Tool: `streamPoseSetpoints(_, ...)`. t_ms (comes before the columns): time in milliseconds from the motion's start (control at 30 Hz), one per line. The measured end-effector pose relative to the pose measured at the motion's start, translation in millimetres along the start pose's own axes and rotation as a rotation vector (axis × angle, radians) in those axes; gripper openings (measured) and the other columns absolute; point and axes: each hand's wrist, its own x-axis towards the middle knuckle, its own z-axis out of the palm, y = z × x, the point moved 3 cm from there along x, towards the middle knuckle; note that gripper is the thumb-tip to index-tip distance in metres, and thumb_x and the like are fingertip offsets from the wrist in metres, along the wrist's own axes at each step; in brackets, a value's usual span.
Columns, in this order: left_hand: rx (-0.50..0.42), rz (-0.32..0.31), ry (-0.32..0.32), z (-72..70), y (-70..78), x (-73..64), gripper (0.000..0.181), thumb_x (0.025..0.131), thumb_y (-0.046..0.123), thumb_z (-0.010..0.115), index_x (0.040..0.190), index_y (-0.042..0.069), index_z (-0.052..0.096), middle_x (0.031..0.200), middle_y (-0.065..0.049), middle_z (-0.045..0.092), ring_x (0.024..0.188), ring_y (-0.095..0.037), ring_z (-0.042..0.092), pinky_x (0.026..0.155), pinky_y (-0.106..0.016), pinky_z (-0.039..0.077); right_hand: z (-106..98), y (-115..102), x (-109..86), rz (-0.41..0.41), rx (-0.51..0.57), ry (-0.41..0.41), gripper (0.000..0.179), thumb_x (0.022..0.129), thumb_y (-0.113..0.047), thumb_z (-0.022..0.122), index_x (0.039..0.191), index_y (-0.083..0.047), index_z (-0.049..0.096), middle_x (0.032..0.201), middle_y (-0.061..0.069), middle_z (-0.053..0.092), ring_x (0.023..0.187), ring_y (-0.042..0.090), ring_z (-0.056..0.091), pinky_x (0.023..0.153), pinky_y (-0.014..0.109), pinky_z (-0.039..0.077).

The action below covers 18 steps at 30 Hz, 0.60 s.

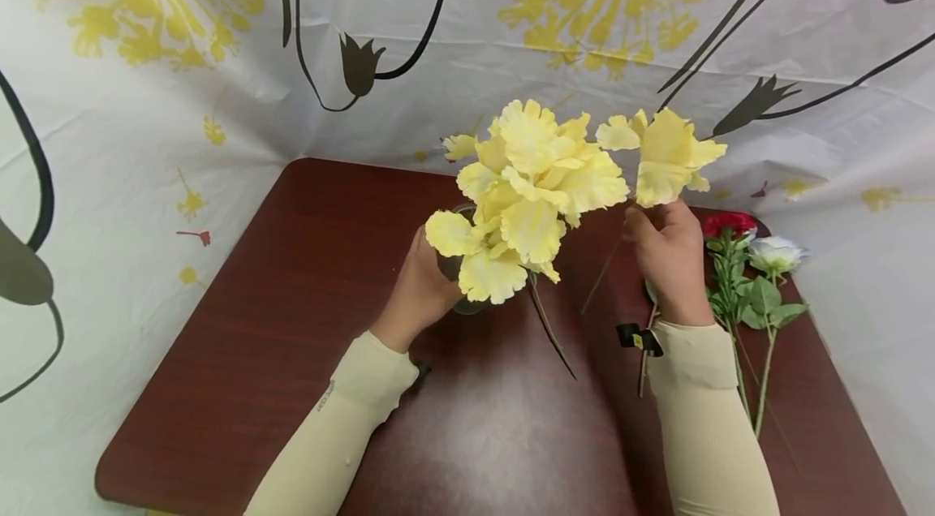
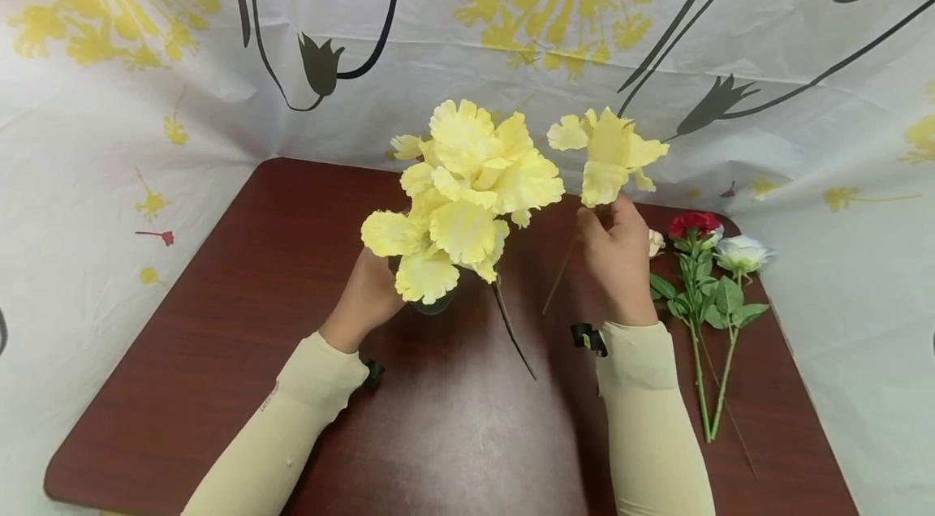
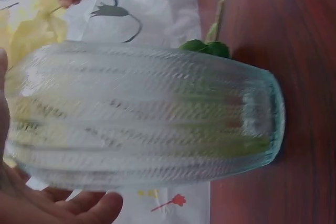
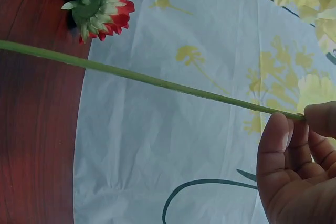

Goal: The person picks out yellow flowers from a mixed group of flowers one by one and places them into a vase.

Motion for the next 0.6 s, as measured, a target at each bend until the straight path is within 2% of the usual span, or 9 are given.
streamPoseSetpoints(133,-0.023,0.070,-0.046,-7.4,1.4,-5.0,0.085,0.088,0.028,0.074,0.156,0.021,0.023,0.151,-0.005,0.031,0.137,-0.019,0.034,0.107,-0.049,0.035,-3.2,-1.7,0.3,-0.005,0.018,0.017,0.006,0.098,-0.013,0.059,0.101,-0.010,0.063,0.084,0.006,0.062,0.075,0.017,0.061,0.069,0.026,0.051)
streamPoseSetpoints(233,-0.029,0.048,-0.085,-10.8,-0.7,-9.4,0.082,0.090,0.030,0.068,0.157,0.025,0.021,0.153,-0.002,0.028,0.138,-0.018,0.032,0.108,-0.049,0.035,-3.0,-4.1,0.3,-0.016,0.030,0.021,0.005,0.098,-0.009,0.058,0.098,-0.006,0.062,0.083,0.009,0.060,0.074,0.018,0.060,0.068,0.025,0.050)
streamPoseSetpoints(367,-0.010,0.010,-0.111,-12.1,-2.3,-11.9,0.086,0.089,0.043,0.066,0.158,0.027,0.019,0.155,-0.001,0.026,0.140,-0.019,0.032,0.107,-0.051,0.036,-3.2,-6.7,-1.7,-0.016,0.069,0.013,0.008,0.097,-0.006,0.057,0.099,0.001,0.060,0.085,0.008,0.060,0.075,0.020,0.059,0.068,0.026,0.049)
streamPoseSetpoints(467,0.002,0.028,-0.114,-12.8,-2.3,-11.8,0.086,0.088,0.047,0.066,0.158,0.026,0.022,0.154,-0.003,0.028,0.136,-0.022,0.036,0.103,-0.052,0.040,-5.7,-8.4,-4.7,-0.015,0.117,0.021,0.009,0.097,-0.007,0.059,0.101,0.001,0.062,0.087,0.005,0.061,0.077,0.020,0.060,0.069,0.026,0.049)
streamPoseSetpoints(600,-0.014,0.067,-0.107,-14.9,-2.4,-12.0,0.079,0.087,0.037,0.067,0.155,0.023,0.030,0.150,-0.006,0.031,0.127,-0.023,0.041,0.095,-0.051,0.045,-11.2,-10.7,-8.1,-0.050,0.240,0.056,0.008,0.096,-0.004,0.061,0.100,0.002,0.063,0.088,0.005,0.062,0.077,0.020,0.061,0.069,0.026,0.050)
